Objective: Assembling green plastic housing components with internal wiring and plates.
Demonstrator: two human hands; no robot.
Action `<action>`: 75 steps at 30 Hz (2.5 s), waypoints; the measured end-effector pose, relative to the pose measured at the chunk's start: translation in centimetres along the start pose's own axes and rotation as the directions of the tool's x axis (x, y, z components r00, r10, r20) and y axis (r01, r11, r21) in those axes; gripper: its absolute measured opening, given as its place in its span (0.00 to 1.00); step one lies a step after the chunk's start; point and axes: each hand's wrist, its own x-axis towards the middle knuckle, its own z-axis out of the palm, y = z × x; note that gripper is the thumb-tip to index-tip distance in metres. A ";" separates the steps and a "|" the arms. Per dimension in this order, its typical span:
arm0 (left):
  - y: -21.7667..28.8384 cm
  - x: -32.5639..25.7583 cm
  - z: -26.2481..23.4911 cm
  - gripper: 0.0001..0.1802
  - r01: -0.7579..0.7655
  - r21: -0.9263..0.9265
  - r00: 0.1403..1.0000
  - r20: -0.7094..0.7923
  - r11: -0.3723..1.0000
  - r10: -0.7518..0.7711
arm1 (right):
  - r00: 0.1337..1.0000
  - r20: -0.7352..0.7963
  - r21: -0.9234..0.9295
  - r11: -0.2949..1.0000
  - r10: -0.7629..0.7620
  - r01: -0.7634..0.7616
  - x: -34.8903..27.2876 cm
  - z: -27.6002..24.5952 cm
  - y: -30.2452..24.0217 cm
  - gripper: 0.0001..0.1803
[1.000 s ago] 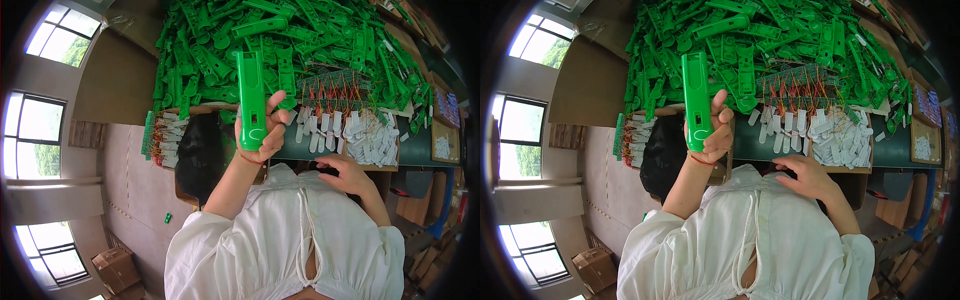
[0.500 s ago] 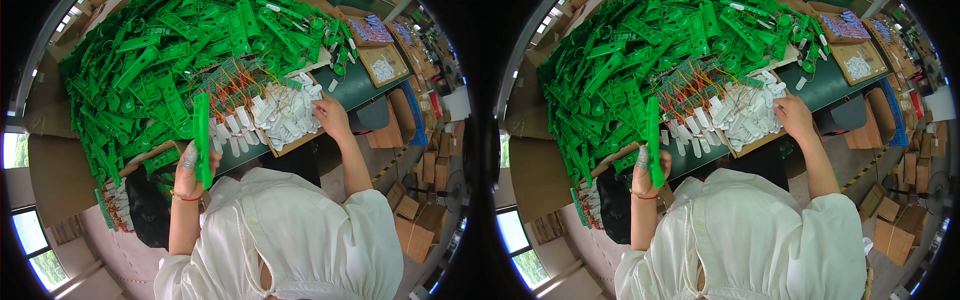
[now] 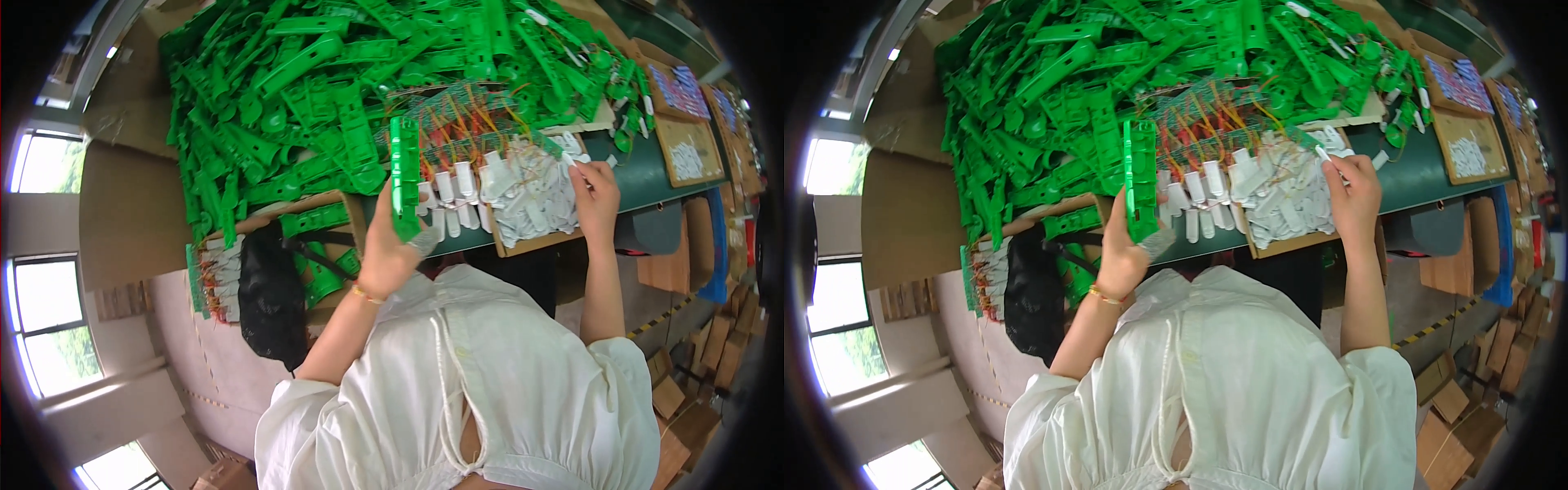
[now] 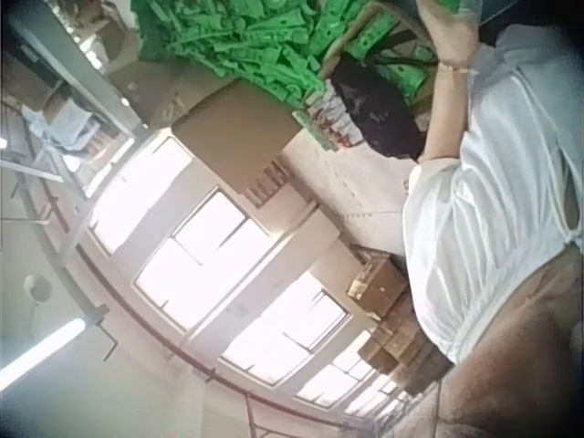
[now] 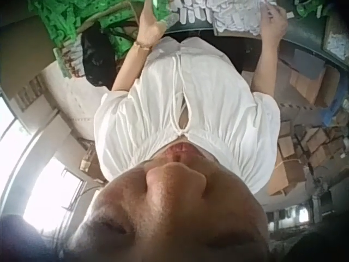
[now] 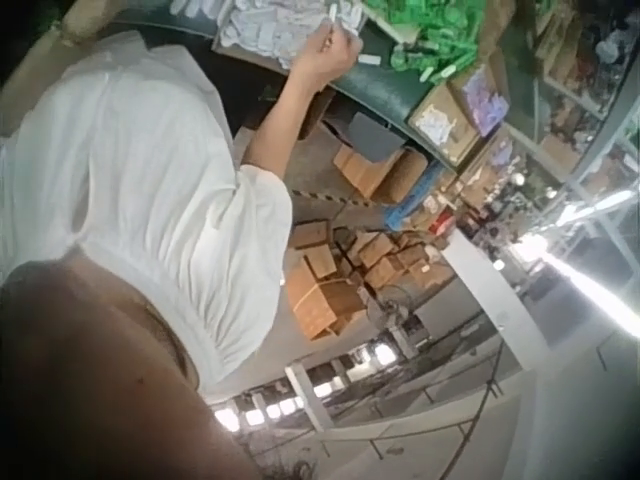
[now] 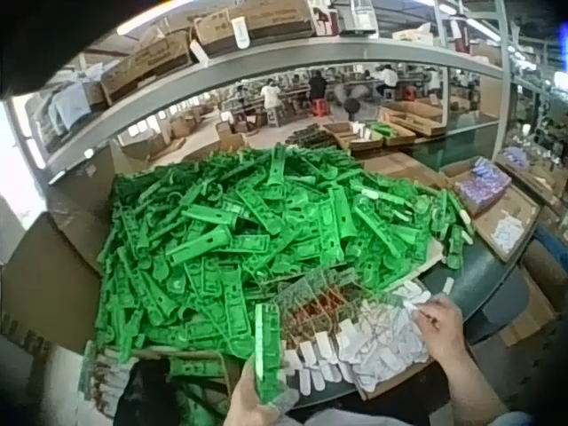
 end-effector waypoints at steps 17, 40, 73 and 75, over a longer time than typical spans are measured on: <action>1.6 -1.4 -1.0 0.43 0.224 0.089 0.968 0.098 0.971 -0.232 | 0.739 0.669 0.594 0.658 -0.084 -0.463 -5.3 7.2 -11.6 0.05; -1.8 -1.2 -3.4 0.22 0.173 -0.476 0.982 0.155 0.862 -0.111 | 0.954 0.059 -0.439 0.851 -0.293 0.289 4.3 4.6 0.7 0.11; 0.6 1.8 -2.7 0.30 0.201 -0.688 0.960 -0.002 0.697 -0.278 | 0.713 0.071 0.061 0.717 -0.697 0.694 -3.4 6.4 -13.2 0.13; -0.4 2.0 -3.6 0.29 0.310 -0.746 0.934 0.121 0.589 -0.337 | 0.767 0.317 0.467 0.796 -0.557 0.385 -3.3 5.4 -14.6 0.11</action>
